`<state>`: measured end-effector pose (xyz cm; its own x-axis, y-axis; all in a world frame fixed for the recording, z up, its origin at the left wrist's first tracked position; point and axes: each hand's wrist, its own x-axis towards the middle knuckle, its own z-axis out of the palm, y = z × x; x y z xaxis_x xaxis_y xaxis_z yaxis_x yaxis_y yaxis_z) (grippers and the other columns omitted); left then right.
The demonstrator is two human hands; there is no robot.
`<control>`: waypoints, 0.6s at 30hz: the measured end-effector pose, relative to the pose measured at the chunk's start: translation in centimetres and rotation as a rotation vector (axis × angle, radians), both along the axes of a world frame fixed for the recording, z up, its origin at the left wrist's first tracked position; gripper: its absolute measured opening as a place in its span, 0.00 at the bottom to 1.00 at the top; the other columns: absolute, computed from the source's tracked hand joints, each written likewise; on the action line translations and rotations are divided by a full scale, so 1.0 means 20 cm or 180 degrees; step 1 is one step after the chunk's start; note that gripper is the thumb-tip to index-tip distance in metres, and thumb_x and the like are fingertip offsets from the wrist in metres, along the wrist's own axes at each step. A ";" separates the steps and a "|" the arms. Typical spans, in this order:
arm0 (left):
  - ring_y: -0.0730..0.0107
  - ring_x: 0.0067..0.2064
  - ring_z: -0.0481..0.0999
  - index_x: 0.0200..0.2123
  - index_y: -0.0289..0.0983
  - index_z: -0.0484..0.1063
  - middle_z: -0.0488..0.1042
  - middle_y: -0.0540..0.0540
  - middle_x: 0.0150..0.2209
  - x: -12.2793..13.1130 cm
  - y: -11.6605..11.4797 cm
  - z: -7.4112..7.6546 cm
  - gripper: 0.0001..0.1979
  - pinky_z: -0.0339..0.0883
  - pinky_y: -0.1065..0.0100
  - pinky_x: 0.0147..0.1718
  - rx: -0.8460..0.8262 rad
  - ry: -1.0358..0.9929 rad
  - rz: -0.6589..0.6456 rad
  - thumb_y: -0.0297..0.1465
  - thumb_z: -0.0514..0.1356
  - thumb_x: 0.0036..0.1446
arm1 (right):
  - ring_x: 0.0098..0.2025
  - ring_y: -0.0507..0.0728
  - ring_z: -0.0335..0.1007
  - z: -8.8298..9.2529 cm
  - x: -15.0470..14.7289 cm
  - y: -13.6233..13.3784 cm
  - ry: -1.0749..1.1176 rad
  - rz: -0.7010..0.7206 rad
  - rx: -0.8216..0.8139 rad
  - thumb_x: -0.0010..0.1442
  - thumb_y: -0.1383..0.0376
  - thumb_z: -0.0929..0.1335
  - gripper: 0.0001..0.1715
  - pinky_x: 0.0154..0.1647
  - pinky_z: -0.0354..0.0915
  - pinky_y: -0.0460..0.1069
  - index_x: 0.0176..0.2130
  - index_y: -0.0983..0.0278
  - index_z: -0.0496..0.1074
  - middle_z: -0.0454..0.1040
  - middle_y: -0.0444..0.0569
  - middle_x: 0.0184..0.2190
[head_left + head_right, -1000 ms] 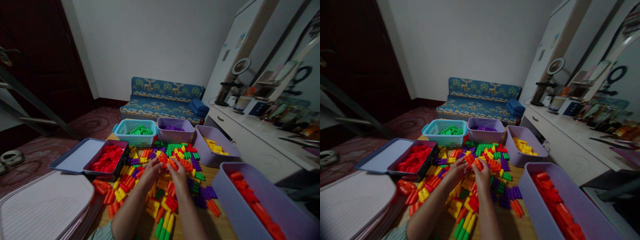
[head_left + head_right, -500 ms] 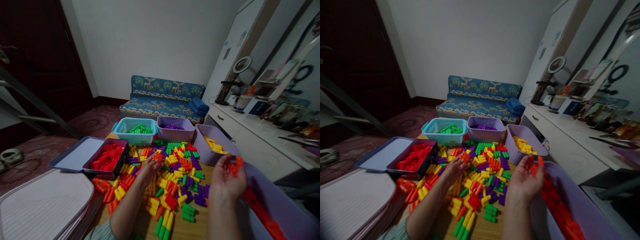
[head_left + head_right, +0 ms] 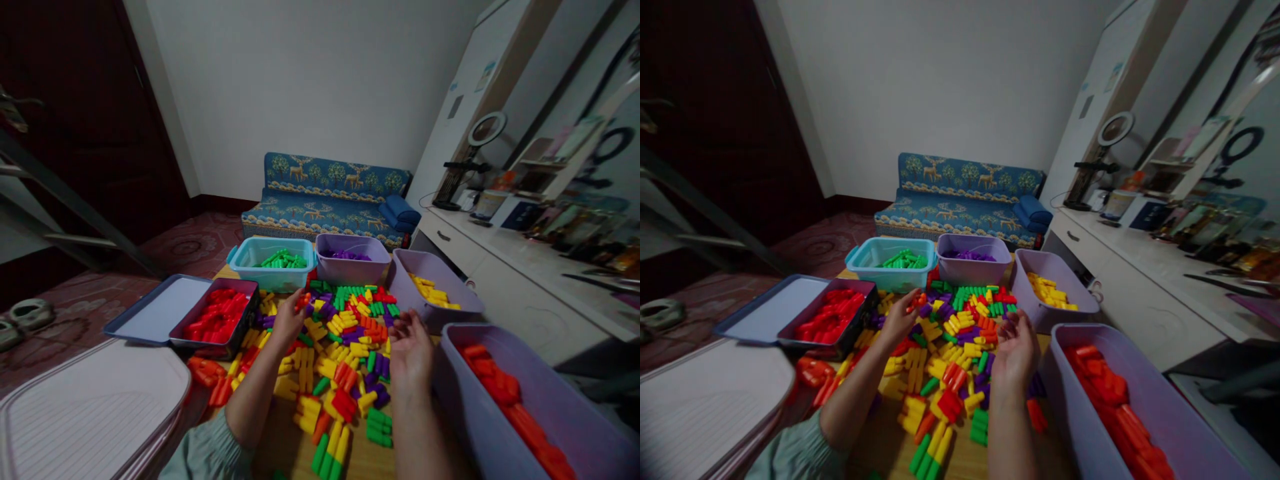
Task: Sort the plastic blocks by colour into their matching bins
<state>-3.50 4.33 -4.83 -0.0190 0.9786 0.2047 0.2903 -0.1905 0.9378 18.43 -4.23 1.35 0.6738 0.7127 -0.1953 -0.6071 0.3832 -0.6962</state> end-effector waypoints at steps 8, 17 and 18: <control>0.53 0.58 0.63 0.56 0.40 0.68 0.64 0.37 0.59 -0.07 0.01 -0.04 0.33 0.56 0.55 0.56 0.0104 0.2864 -0.0114 0.16 0.52 0.45 | 0.24 0.50 0.67 -0.12 -0.14 0.04 -0.1175 0.0780 -0.0466 0.40 0.58 0.74 0.20 0.22 0.60 0.43 0.34 0.66 0.73 0.74 0.44 0.27; 0.58 0.48 0.70 0.38 0.36 0.78 0.74 0.41 0.43 -0.11 0.00 -0.03 0.17 0.62 0.62 0.49 0.0258 0.2345 -0.0201 0.20 0.56 0.45 | 0.29 0.56 0.71 -0.23 -0.19 0.07 -0.3009 0.1569 -0.0714 0.49 0.54 0.68 0.18 0.29 0.65 0.49 0.36 0.65 0.73 0.76 0.50 0.31; 0.58 0.47 0.70 0.37 0.37 0.78 0.74 0.41 0.43 -0.11 -0.01 -0.02 0.16 0.62 0.62 0.49 0.0316 0.2067 -0.0181 0.21 0.57 0.45 | 0.30 0.56 0.72 -0.22 -0.18 0.06 -0.3383 0.1665 -0.0787 0.50 0.56 0.68 0.17 0.31 0.65 0.50 0.36 0.65 0.73 0.76 0.50 0.32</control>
